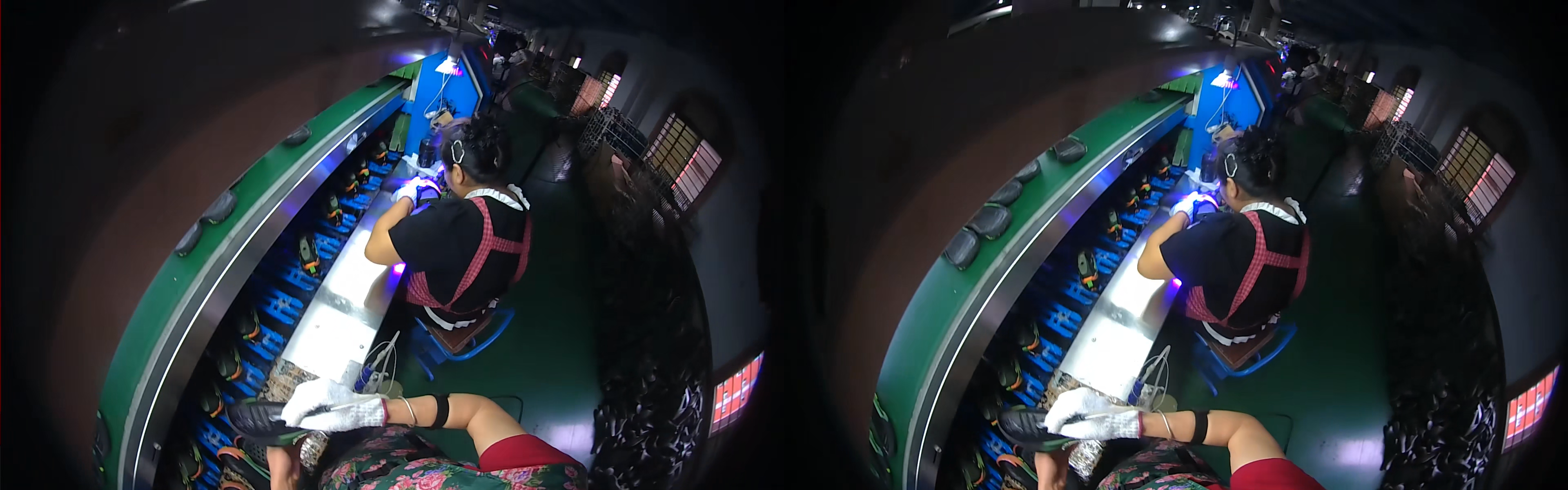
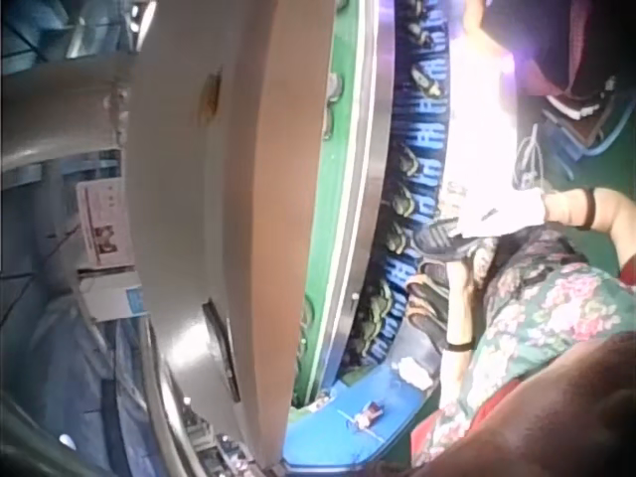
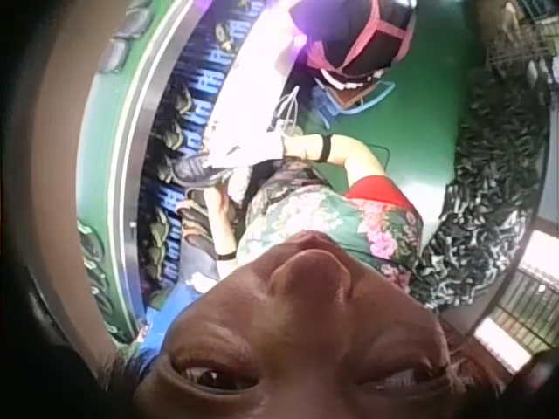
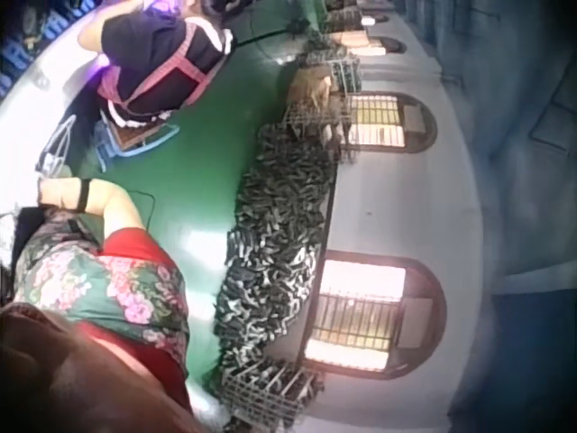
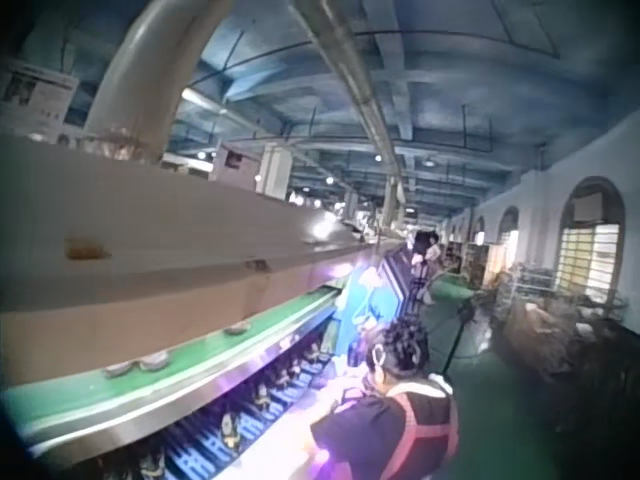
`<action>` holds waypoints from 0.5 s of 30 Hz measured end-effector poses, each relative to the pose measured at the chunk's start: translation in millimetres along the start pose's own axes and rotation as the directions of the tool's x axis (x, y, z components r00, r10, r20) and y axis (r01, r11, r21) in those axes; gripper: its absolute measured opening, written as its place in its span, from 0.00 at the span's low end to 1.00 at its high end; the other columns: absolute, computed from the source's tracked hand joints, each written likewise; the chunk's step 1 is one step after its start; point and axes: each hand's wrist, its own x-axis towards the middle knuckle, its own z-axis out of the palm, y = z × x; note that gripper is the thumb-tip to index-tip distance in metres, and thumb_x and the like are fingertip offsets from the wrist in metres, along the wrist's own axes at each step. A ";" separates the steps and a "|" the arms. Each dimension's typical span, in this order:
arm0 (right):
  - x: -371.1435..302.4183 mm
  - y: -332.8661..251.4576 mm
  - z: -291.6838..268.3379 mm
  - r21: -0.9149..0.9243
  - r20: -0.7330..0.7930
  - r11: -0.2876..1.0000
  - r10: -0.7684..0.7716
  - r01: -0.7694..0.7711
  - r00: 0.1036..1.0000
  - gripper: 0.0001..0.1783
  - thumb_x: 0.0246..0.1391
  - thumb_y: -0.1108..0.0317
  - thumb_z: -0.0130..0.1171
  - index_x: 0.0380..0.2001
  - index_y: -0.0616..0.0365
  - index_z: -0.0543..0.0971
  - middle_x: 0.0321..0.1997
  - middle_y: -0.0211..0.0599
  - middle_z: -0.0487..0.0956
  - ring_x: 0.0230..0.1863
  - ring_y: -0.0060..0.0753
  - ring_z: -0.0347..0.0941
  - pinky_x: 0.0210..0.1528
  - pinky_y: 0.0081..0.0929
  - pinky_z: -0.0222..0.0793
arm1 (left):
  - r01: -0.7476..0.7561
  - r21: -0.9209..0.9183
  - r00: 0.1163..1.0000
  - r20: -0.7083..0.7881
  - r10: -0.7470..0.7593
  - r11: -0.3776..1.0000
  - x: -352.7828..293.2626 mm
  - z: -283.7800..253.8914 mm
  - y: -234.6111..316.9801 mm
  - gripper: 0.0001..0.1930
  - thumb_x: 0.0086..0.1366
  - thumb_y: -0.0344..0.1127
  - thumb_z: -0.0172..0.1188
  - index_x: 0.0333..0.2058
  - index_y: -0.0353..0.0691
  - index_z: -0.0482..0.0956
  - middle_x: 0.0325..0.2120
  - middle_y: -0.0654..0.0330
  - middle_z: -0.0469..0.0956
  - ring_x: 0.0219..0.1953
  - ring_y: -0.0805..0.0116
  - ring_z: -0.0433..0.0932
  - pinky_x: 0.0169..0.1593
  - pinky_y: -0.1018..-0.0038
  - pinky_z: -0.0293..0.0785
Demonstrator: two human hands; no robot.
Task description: The worker is applying adhesive or primer to the bottom of shoe soles using a brush at a manufacturing station.
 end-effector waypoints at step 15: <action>-13.8 -14.9 8.9 -0.049 -0.118 0.971 -0.240 0.236 0.963 0.11 0.50 0.76 0.67 0.40 0.59 0.86 0.44 0.42 0.85 0.47 0.45 0.81 0.48 0.37 0.77 | -0.025 -0.541 0.991 0.096 0.091 0.841 -28.3 49.4 12.1 0.28 0.74 0.55 0.51 0.63 0.42 0.71 0.57 0.53 0.77 0.58 0.53 0.76 0.62 0.50 0.72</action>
